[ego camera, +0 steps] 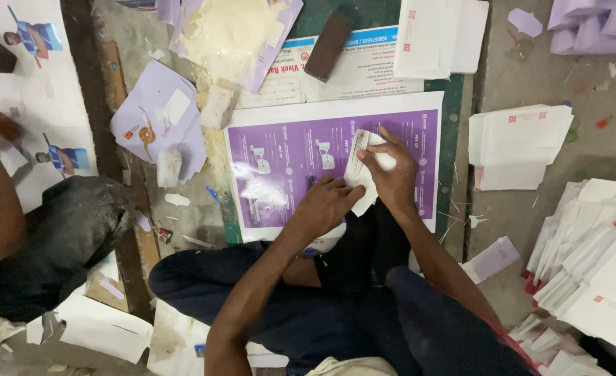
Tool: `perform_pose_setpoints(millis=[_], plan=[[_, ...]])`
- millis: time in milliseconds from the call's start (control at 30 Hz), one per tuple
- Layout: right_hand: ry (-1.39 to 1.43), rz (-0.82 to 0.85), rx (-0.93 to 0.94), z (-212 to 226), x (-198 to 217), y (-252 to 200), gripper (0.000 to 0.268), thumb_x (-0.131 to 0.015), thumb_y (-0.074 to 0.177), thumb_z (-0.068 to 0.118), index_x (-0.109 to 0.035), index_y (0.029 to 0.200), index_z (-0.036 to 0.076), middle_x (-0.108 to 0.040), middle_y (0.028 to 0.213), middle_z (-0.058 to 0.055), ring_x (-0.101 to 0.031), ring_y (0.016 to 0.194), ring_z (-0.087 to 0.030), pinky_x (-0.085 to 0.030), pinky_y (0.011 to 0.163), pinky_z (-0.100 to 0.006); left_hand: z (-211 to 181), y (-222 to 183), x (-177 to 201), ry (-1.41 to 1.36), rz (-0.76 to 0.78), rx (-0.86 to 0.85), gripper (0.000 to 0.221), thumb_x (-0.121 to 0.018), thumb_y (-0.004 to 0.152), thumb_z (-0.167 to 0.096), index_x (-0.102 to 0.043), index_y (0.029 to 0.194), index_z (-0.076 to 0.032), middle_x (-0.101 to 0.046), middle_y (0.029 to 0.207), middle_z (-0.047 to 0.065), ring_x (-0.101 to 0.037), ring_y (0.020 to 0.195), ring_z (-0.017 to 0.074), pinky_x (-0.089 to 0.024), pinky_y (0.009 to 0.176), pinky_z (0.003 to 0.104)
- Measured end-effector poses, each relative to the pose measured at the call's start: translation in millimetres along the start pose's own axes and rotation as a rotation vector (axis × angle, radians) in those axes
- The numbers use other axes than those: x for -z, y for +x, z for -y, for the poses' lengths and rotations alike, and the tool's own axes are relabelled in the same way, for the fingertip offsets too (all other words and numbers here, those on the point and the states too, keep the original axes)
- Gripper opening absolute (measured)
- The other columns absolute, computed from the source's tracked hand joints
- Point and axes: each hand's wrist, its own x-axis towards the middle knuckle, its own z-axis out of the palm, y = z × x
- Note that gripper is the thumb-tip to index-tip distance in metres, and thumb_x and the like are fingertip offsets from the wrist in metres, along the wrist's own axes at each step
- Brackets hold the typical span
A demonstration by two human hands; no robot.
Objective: Fold and organize paper items, potentially cards or small packaging boxes.
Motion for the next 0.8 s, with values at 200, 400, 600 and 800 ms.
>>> perform_pose_setpoints(millis=[200, 400, 600, 800], plan=[[0.065, -0.019, -0.003, 25.1, 6.3, 1.0, 0.040, -0.077, 0.094, 0.021, -0.071, 0.129, 0.004, -0.063, 0.143, -0.022, -0.059, 0.137, -0.035, -0.047, 0.116, -0.049, -3.3, -0.4, 1.9, 0.046, -0.079, -0.023, 0.028, -0.060, 0.083, -0.001, -0.056, 0.110, -0.007, -0.073, 0.089, 0.011, -0.069, 0.098, 0.0315, -0.049, 0.090, 0.046], [-0.008, -0.027, 0.023, 18.2, 6.3, 0.7, 0.029, -0.084, 0.091, 0.020, -0.077, 0.112, 0.001, -0.059, 0.143, -0.026, -0.057, 0.136, -0.038, -0.046, 0.111, -0.050, -5.8, -2.6, 7.1, 0.022, -0.068, -0.041, 0.031, -0.061, 0.084, -0.002, -0.057, 0.115, -0.005, -0.072, 0.087, 0.011, -0.068, 0.096, 0.0315, -0.048, 0.087, 0.045], [0.042, -0.042, -0.030, 11.2, 4.7, 0.8, 0.035, -0.082, 0.090, 0.023, -0.074, 0.118, 0.002, -0.062, 0.142, -0.022, -0.058, 0.136, -0.034, -0.046, 0.113, -0.048, -4.6, 0.4, 1.9, 0.052, -0.045, -0.043, 0.034, -0.060, 0.081, -0.001, -0.057, 0.115, -0.005, -0.073, 0.088, 0.012, -0.068, 0.096, 0.0317, -0.048, 0.086, 0.045], [0.025, 0.015, -0.002, 7.2, 8.0, -0.9, 0.021, -0.080, 0.095, 0.019, -0.078, 0.111, 0.006, -0.062, 0.144, -0.022, -0.057, 0.137, -0.034, -0.046, 0.114, -0.049, -4.4, -2.1, -0.5, 0.064, -0.111, -0.072, 0.033, -0.061, 0.083, -0.003, -0.057, 0.115, -0.005, -0.073, 0.090, 0.013, -0.068, 0.097, 0.0328, -0.048, 0.086, 0.044]])
